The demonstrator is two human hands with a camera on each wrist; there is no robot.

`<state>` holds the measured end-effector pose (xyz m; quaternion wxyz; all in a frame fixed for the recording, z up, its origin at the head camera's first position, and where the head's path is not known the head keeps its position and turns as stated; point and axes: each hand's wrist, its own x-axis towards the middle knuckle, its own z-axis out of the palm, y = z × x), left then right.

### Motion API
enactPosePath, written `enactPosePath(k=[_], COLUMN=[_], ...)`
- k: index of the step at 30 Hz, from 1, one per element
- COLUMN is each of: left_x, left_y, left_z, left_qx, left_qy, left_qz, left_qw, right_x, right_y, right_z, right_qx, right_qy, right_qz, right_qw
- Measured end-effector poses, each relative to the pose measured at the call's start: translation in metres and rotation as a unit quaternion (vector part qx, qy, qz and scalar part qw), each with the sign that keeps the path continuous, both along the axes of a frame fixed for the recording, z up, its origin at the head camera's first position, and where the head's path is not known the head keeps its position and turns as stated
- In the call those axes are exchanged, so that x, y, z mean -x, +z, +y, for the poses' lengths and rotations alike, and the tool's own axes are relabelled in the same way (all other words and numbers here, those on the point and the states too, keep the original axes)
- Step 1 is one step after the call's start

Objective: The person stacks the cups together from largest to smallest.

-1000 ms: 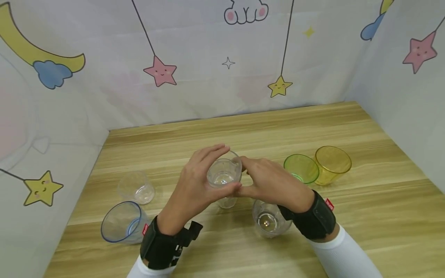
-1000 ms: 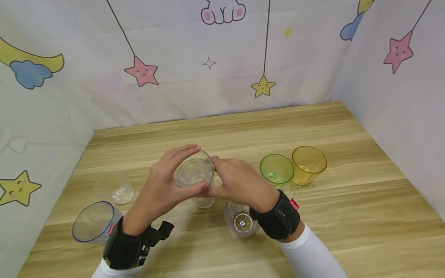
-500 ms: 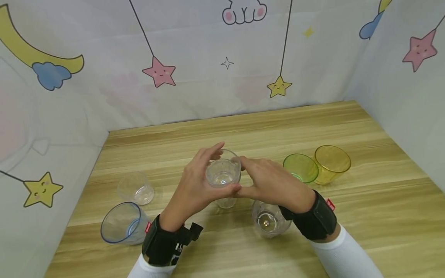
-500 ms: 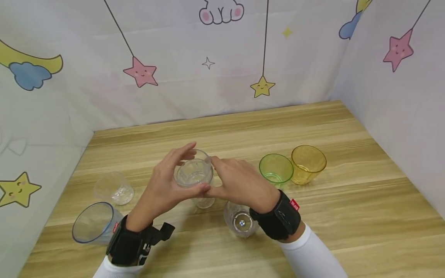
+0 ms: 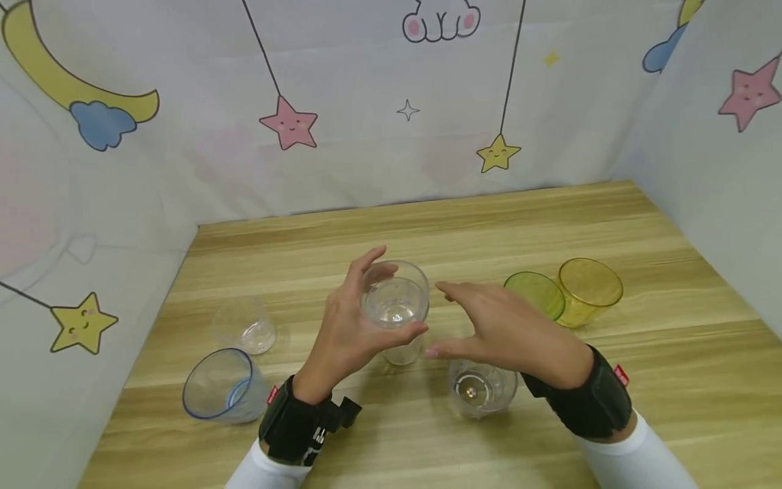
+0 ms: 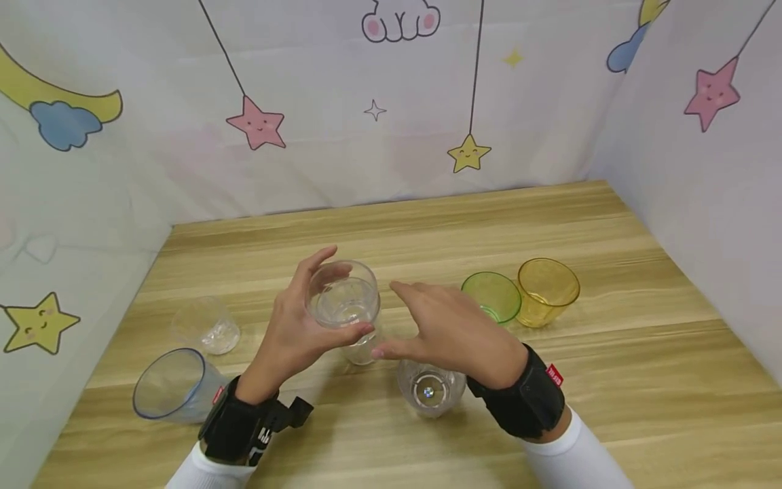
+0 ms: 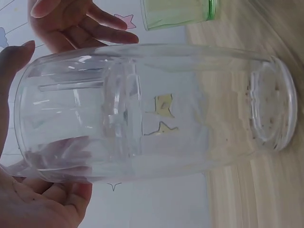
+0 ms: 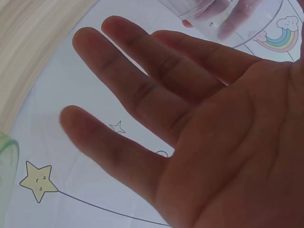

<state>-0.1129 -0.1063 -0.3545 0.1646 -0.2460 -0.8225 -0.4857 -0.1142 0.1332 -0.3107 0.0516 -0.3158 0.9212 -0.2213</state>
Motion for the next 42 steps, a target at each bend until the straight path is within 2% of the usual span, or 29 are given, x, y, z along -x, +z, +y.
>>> enactPosePath(k=[10, 22, 29, 36, 42], left_x=[0.0, 0.001, 0.0, 0.0, 0.001], left_y=[-0.005, -0.009, -0.009, -0.008, -0.006], left_z=[0.001, 0.002, 0.001, 0.001, 0.001], left_qx=[-0.033, -0.049, -0.048, -0.039, -0.037], left_qy=[0.01, 0.002, 0.006, 0.006, 0.009], left_qz=[-0.01, -0.035, -0.045, -0.044, -0.046], left_qw=[0.9993, 0.9982, 0.9978, 0.9983, 0.9982], right_x=[-0.008, -0.018, -0.025, -0.028, -0.027], right_y=[-0.003, -0.009, -0.011, -0.015, -0.019], right_z=[0.013, 0.018, 0.017, 0.014, 0.012], right_qx=[-0.004, -0.014, -0.036, -0.069, -0.095], right_qy=[0.003, 0.05, 0.067, 0.057, 0.05], right_qz=[-0.028, -0.045, -0.023, -0.023, -0.003], right_qw=[0.9996, 0.9976, 0.9969, 0.9958, 0.9942])
